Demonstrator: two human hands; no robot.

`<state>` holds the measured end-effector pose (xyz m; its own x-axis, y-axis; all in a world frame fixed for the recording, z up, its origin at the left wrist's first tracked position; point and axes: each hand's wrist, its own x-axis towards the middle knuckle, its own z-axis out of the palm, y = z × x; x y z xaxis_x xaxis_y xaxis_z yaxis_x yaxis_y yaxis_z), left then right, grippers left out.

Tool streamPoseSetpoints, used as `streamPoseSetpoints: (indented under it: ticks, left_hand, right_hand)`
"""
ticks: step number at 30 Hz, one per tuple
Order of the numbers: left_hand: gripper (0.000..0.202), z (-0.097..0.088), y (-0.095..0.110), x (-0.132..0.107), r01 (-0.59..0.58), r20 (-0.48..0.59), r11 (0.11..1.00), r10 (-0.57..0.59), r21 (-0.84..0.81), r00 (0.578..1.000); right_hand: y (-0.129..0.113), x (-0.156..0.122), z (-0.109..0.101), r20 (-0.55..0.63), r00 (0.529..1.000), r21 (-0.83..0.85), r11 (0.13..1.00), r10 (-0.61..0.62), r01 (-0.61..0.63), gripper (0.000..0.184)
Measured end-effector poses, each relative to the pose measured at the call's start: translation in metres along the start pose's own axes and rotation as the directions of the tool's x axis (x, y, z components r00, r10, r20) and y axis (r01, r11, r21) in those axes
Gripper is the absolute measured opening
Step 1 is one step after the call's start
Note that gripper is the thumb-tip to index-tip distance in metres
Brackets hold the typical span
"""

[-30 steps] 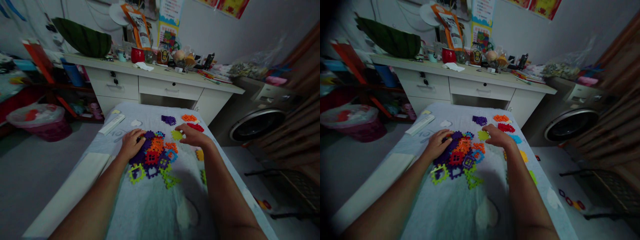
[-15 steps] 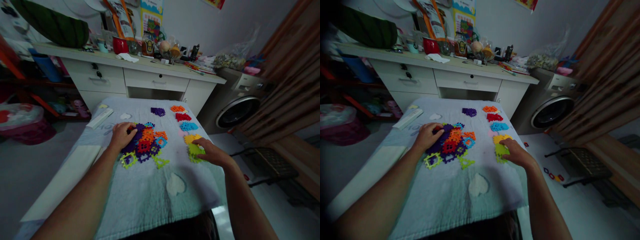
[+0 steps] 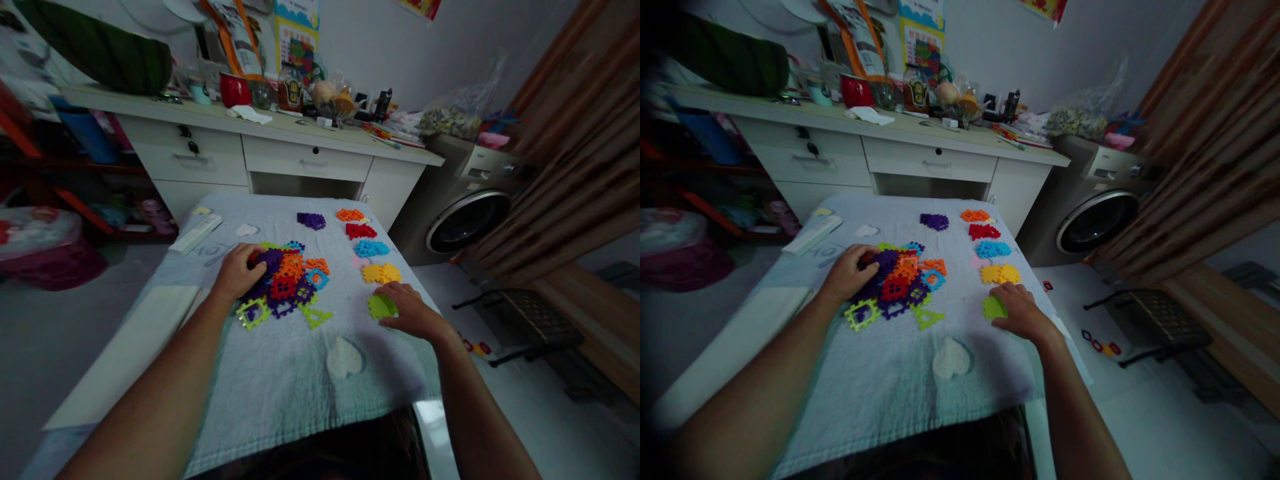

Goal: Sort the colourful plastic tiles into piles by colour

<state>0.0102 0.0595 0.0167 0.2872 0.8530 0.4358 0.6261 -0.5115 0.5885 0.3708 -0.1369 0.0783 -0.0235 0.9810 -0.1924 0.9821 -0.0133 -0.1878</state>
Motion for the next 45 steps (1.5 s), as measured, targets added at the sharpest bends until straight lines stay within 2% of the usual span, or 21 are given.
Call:
streamPoseSetpoints:
  ticks: [5,8,10,14,17,22,25,29,33,36,39,41,43,45]
  left_hand:
    - [0.033,-0.002,0.002,-0.005,0.023,0.025,0.999,-0.022,-0.030,0.999]
    - [0.033,-0.002,0.003,-0.007,0.024,0.040,0.999,-0.023,-0.028,0.999]
    - [0.031,-0.002,0.003,-0.007,0.017,0.037,1.000,-0.016,-0.008,0.999]
    - [0.023,0.000,0.000,-0.005,-0.011,0.005,1.000,0.011,0.020,1.000]
    - [0.017,0.001,-0.003,-0.005,-0.023,-0.001,0.999,0.023,0.023,1.000]
    - [0.018,0.002,-0.008,-0.004,0.014,-0.036,0.997,-0.011,0.082,0.999]
    - [0.025,0.002,-0.010,-0.003,0.085,-0.092,0.984,-0.072,0.155,0.993]
    - [0.032,0.004,-0.013,-0.001,0.157,-0.068,0.962,-0.145,0.225,0.987]
    - [0.036,0.006,-0.016,0.001,0.164,-0.052,0.952,-0.155,0.260,0.987]
    - [0.035,0.007,-0.018,0.002,0.160,-0.047,0.952,-0.153,0.263,0.987]
    - [0.034,0.009,-0.020,0.005,0.151,-0.039,0.953,-0.146,0.262,0.989]
    - [0.033,0.010,-0.022,0.007,0.146,-0.036,0.954,-0.141,0.261,0.989]
    - [0.033,0.010,-0.022,0.008,0.148,-0.036,0.955,-0.144,0.259,0.989]
    - [0.033,0.010,-0.022,0.009,0.154,-0.032,0.955,-0.151,0.254,0.988]
  right_hand:
    - [-0.006,0.002,0.003,0.009,0.999,-0.062,0.998,0.034,-0.033,0.049]
    - [-0.012,0.006,-0.001,0.015,0.998,-0.077,0.996,0.054,-0.053,0.049]
    - [-0.021,0.015,-0.006,-0.007,1.000,-0.063,0.998,0.016,-0.016,0.053]
    - [-0.050,0.054,-0.011,-0.066,0.988,-0.043,0.990,-0.140,0.138,0.049]
    - [-0.071,0.094,-0.005,-0.082,0.979,-0.022,0.982,-0.189,0.188,0.039]
    - [-0.088,0.144,0.013,-0.073,0.991,-0.012,0.994,-0.109,0.109,0.031]
    - [-0.087,0.156,0.015,-0.055,0.992,-0.001,0.994,-0.112,0.112,0.033]
    - [-0.083,0.163,0.011,-0.010,0.990,0.035,0.989,-0.140,0.141,0.036]
    - [-0.080,0.169,0.005,0.003,0.993,0.122,0.985,-0.120,0.119,0.040]
    - [-0.076,0.175,0.001,-0.016,0.995,0.216,0.971,-0.102,0.103,0.030]
    - [-0.067,0.184,-0.005,0.006,0.997,0.404,0.912,-0.077,0.068,0.016]
    - [-0.058,0.195,-0.012,-0.010,0.999,0.540,0.840,-0.041,0.040,0.014]
    - [-0.045,0.209,-0.021,-0.086,0.996,0.636,0.771,0.039,0.025,0.014]
    - [-0.028,0.227,-0.030,-0.177,0.970,0.685,0.728,0.164,0.002,0.013]
